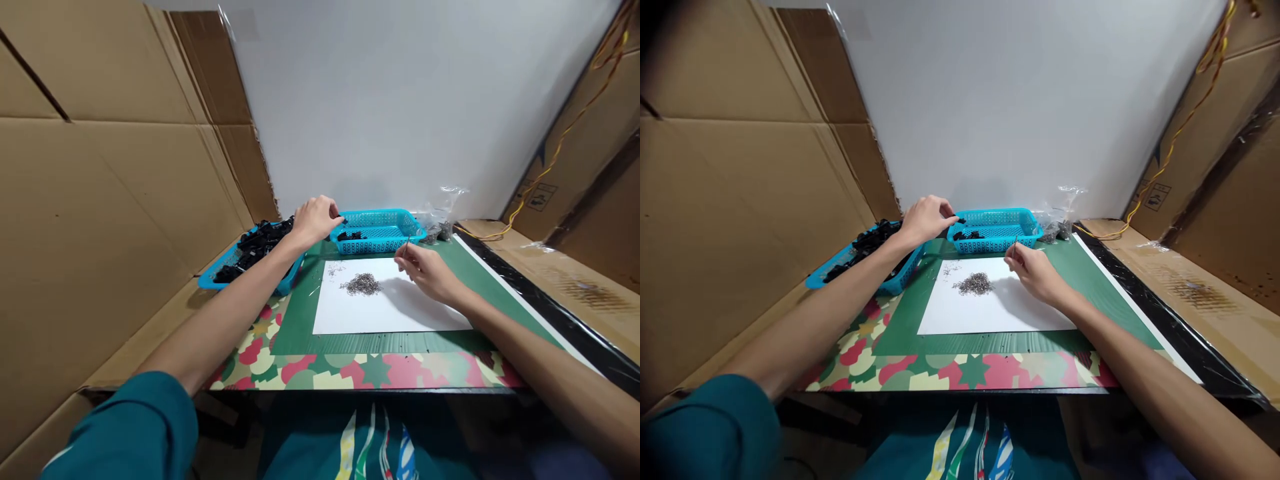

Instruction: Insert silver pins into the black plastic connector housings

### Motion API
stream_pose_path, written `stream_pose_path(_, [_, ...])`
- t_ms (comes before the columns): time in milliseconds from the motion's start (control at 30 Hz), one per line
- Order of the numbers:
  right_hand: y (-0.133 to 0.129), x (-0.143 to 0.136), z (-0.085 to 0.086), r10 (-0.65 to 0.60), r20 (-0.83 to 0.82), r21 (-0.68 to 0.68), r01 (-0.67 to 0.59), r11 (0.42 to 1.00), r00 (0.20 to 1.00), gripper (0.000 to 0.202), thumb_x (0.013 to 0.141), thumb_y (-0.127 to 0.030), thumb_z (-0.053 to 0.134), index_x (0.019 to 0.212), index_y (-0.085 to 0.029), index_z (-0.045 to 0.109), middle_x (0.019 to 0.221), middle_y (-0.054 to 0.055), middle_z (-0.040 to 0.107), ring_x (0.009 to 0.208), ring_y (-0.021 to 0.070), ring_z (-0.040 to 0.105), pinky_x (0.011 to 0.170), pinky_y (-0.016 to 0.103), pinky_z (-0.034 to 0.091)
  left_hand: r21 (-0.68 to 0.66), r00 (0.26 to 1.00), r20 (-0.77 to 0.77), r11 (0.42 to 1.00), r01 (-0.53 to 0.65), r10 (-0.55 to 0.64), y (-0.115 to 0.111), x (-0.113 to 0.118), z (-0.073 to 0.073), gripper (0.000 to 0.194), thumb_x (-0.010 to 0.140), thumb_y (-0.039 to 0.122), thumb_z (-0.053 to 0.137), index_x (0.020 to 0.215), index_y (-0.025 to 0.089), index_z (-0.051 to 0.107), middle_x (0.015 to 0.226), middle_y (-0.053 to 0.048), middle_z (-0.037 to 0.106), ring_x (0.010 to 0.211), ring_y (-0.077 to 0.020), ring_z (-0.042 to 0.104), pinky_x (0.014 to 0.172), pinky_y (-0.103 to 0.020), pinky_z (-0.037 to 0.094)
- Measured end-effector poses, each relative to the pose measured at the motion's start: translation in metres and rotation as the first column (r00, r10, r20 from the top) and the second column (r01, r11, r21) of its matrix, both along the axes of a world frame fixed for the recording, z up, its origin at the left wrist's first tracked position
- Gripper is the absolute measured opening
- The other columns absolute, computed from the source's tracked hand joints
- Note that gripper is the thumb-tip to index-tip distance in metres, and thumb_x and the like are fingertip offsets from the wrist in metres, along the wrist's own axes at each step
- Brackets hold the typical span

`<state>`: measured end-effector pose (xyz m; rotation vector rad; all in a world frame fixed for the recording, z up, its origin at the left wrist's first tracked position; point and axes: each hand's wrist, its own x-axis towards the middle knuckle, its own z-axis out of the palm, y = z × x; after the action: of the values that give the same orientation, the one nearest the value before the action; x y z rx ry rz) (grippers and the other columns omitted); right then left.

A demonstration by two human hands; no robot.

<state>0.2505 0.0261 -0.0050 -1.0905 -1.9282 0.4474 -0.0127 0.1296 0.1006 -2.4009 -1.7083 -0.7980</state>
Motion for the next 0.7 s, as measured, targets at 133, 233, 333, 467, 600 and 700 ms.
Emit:
stream_pose_path(133, [0.002, 0.0, -0.001, 0.093, -0.121, -0.093, -0.105, 0.99, 0.988, 0.009, 0.1, -0.029, 0.049, 0.101, -0.022, 0.054, 0.084, 0.003, 0.066, 0.067, 0.0166, 0.059, 0.064, 0.033, 0.047, -0.144, 1.0, -0.005, 0.99, 0.009, -0.009, 0.017, -0.001, -0.009, 0.015, 0.084, 0.034, 0.081, 0.084, 0.02, 0.078, 0.091, -0.01, 0.078, 0.086, -0.0253, 0.069, 0.082, -0.04, 0.05])
stream_pose_path(233, [0.005, 0.009, 0.003, 0.076, -0.291, -0.175, -0.131, 0.976, 0.954, 0.016, 0.091, -0.022, 0.047, 0.106, -0.022, 0.053, 0.071, -0.003, 0.057, 0.059, 0.0158, 0.055, 0.06, 0.032, 0.046, -0.215, 0.999, -0.019, 0.976, 0.024, -0.029, 0.016, -0.007, -0.014, 0.017, 0.087, 0.037, 0.077, 0.084, 0.02, 0.078, 0.092, -0.009, 0.079, 0.085, -0.0234, 0.069, 0.079, -0.035, 0.049])
stream_pose_path(333, [0.01, 0.022, 0.009, -0.012, -0.334, -0.292, -0.091, 0.952, 0.942, 0.015, 0.084, -0.022, 0.048, 0.097, -0.022, 0.056, 0.06, -0.007, 0.041, 0.052, 0.0143, 0.043, 0.053, 0.03, 0.04, -0.215, 0.999, -0.052, 0.977, -0.009, -0.003, 0.01, -0.023, -0.008, 0.021, 0.09, 0.039, 0.071, 0.088, 0.02, 0.08, 0.097, -0.009, 0.08, 0.087, -0.0228, 0.069, 0.076, -0.032, 0.046])
stream_pose_path(467, [0.012, 0.044, 0.015, 0.039, 0.004, -0.407, -0.034, 0.913, 0.999, 0.017, 0.088, -0.035, 0.058, 0.083, -0.019, 0.063, 0.06, -0.002, 0.049, 0.053, 0.0136, 0.04, 0.052, 0.03, 0.029, -0.208, 0.99, -0.125, 0.974, -0.087, 0.062, 0.0, -0.061, 0.011, 0.024, 0.089, 0.041, 0.068, 0.09, 0.022, 0.081, 0.094, -0.007, 0.08, 0.084, -0.0218, 0.068, 0.07, -0.03, 0.042])
stream_pose_path(600, [0.015, 0.058, 0.015, 0.129, 0.261, -0.379, -0.021, 0.925, 0.957, 0.027, 0.085, -0.043, 0.07, 0.077, -0.018, 0.07, 0.063, 0.0, 0.052, 0.058, 0.0133, 0.038, 0.056, 0.031, 0.025, -0.399, 0.966, -0.257, 0.912, -0.097, -0.009, -0.012, -0.115, 0.033, 0.031, 0.08, 0.05, 0.07, 0.073, 0.02, 0.077, 0.073, -0.005, 0.074, 0.067, -0.0193, 0.062, 0.063, -0.029, 0.038])
stream_pose_path(700, [0.018, 0.06, 0.011, 0.157, 0.333, -0.376, -0.022, 0.926, 0.93, 0.025, 0.082, -0.042, 0.074, 0.08, -0.017, 0.077, 0.063, -0.001, 0.05, 0.059, 0.014, 0.04, 0.058, 0.032, 0.027, -0.442, 0.961, -0.275, 0.89, -0.11, -0.018, -0.023, -0.15, 0.042, 0.037, 0.074, 0.058, 0.07, 0.073, 0.021, 0.076, 0.069, -0.003, 0.071, 0.066, -0.019, 0.059, 0.062, -0.028, 0.038])
